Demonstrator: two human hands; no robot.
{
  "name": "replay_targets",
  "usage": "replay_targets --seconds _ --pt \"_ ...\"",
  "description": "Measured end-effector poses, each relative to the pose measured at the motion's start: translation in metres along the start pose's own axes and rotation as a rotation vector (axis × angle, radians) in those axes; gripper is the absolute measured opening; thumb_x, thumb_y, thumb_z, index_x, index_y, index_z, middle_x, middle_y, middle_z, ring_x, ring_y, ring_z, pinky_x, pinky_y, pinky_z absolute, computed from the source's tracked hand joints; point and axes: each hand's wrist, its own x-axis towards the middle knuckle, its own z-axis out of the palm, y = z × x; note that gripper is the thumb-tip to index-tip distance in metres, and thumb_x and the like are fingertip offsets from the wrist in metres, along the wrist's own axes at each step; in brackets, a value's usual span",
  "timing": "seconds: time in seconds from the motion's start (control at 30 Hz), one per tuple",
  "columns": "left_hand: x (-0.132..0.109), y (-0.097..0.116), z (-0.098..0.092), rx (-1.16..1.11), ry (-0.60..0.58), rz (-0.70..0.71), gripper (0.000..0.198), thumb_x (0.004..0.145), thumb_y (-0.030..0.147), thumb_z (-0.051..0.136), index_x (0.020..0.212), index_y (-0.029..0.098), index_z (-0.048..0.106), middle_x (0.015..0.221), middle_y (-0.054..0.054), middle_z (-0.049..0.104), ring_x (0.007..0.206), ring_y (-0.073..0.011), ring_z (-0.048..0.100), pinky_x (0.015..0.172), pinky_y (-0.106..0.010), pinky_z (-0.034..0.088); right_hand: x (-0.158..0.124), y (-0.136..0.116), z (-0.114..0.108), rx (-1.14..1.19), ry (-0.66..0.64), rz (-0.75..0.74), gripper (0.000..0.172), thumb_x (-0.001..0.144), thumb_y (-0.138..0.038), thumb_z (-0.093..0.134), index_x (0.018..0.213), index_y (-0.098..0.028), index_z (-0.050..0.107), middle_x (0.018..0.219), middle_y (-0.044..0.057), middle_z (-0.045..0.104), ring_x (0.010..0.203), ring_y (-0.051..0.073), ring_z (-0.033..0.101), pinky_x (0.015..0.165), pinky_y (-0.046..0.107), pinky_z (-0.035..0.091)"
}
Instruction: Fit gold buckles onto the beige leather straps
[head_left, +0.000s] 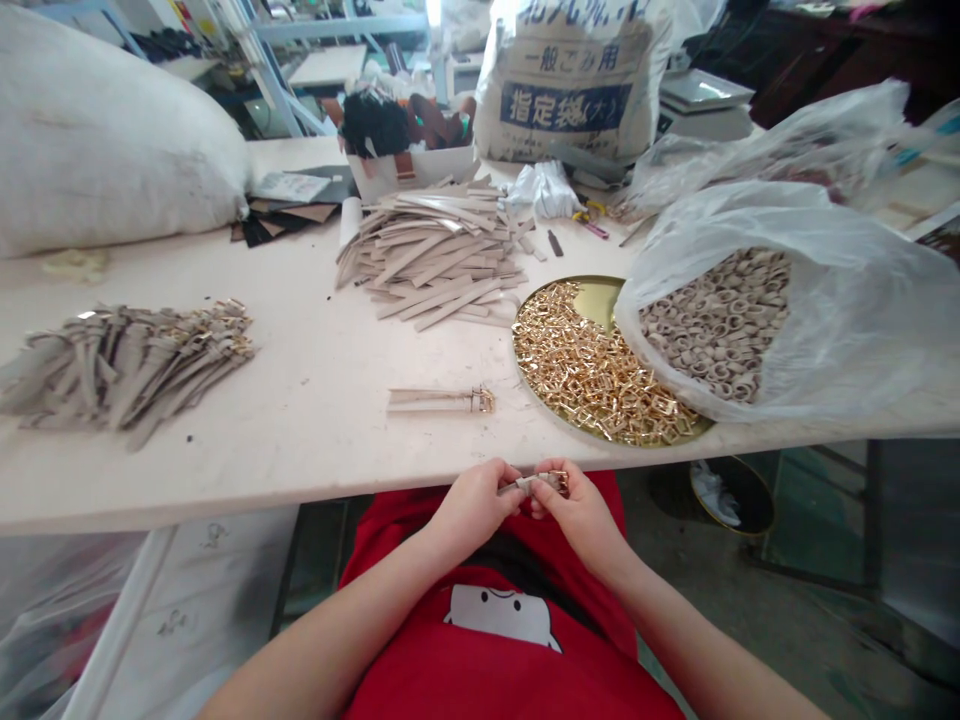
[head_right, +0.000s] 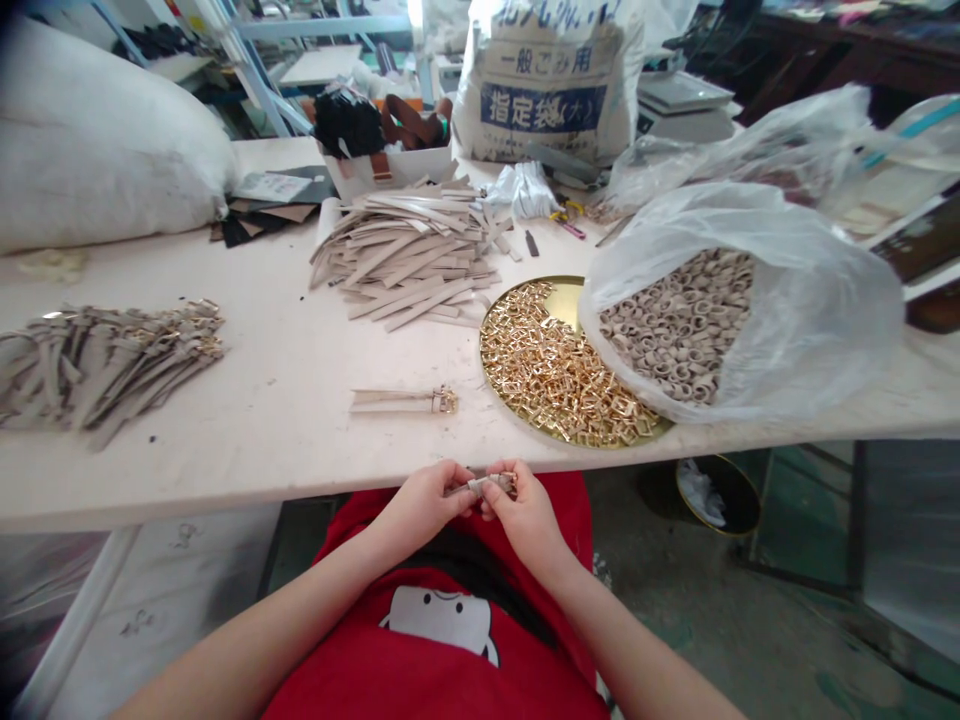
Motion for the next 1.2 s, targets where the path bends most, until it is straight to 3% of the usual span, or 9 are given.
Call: replay_targets --seconds 0.2,0.4,0.6,0.67,0.83,0.93,1.03,1.2 --pt "-0.008 0.007 -0.002 0.021 -0.044 0.044 0.023 0.075 0.028 0.047 0.089 0.014 0.058 0.073 -0.002 0.066 0.064 -0.0142 0.059 0.061 -0.023 0.043 -0.001 0.004 -0.001 0.036 0.038 -0.043 0.028 0.07 -0.037 0.061 0.086 -0.018 0.047 0.052 -0.007 0.05 0.048 0.01 0.048 0.049 0.024 0.041" --pt "-0.012 0.005 0.0 0.103 0.055 0.083 0.02 0.073 0.025 0.049 0.086 0.016 0.061 0.082 -0.003 0.067 0.072 -0.016 0.058 0.064 -0.024 0.042 -0.002 0.005 0.007 0.297 0.023 0.045 0.032 0.065 -0.037 0.066 0.084 -0.019 0.047 0.054 -0.008 0.049 0.046 0.008 0.045 0.049 0.023 0.04" --pt "-0.011 -0.005 0.007 0.065 0.107 0.052 0.024 0.073 0.031 0.052 0.09 0.016 0.061 0.082 -0.003 0.067 0.073 -0.0161 0.058 0.066 -0.024 0.041 -0.002 0.014 0.013 0.338 0.079 0.058 0.035 0.061 -0.037 0.068 0.083 -0.019 0.047 0.055 -0.008 0.05 0.045 0.008 0.045 0.046 0.022 0.039" --pt "-0.011 -0.006 0.004 0.071 0.094 0.036 0.023 0.072 0.031 0.052 0.086 0.015 0.061 0.076 -0.002 0.066 0.068 -0.0148 0.056 0.063 -0.023 0.04 -0.002 0.015 0.012 0.319 0.087 0.051 0.035 0.062 -0.038 0.067 0.083 -0.019 0.047 0.055 -0.007 0.049 0.045 0.008 0.045 0.046 0.022 0.039" --pt "-0.007 -0.005 -0.002 -0.086 -0.135 -0.083 0.031 0.074 0.041 0.048 0.071 0.012 0.059 0.052 0.003 0.051 0.047 -0.0079 0.039 0.046 -0.02 0.029 -0.002 0.007 0.01 0.074 0.051 -0.049 0.029 0.071 -0.04 0.06 0.087 -0.019 0.046 0.053 -0.007 0.049 0.048 0.011 0.047 0.05 0.026 0.041" --pt "-0.002 -0.007 0.0 -0.15 -0.137 -0.111 0.034 0.073 0.044 0.049 0.07 0.012 0.058 0.049 0.006 0.04 0.046 -0.0064 0.029 0.043 -0.02 0.021 0.0 0.003 0.01 -0.054 0.068 -0.107 0.026 0.074 -0.04 0.056 0.086 -0.019 0.046 0.051 -0.007 0.047 0.048 0.012 0.047 0.05 0.026 0.041" --pt "0.001 -0.011 0.003 -0.116 -0.112 -0.074 0.033 0.074 0.042 0.047 0.068 0.011 0.058 0.051 0.005 0.04 0.049 -0.0069 0.03 0.046 -0.02 0.023 0.002 0.004 0.01 -0.061 0.076 -0.095 0.026 0.075 -0.041 0.053 0.086 -0.019 0.045 0.05 -0.007 0.045 0.047 0.012 0.046 0.049 0.025 0.039" --pt "-0.003 -0.007 -0.013 0.04 -0.154 -0.015 0.04 0.076 0.049 0.043 0.07 0.012 0.058 0.056 0.004 0.045 0.052 -0.0088 0.037 0.048 -0.02 0.027 -0.001 0.006 0.003 -0.163 -0.097 -0.071 0.022 0.081 -0.042 0.045 0.084 -0.02 0.043 0.053 -0.007 0.044 0.045 0.01 0.042 0.046 0.024 0.035"
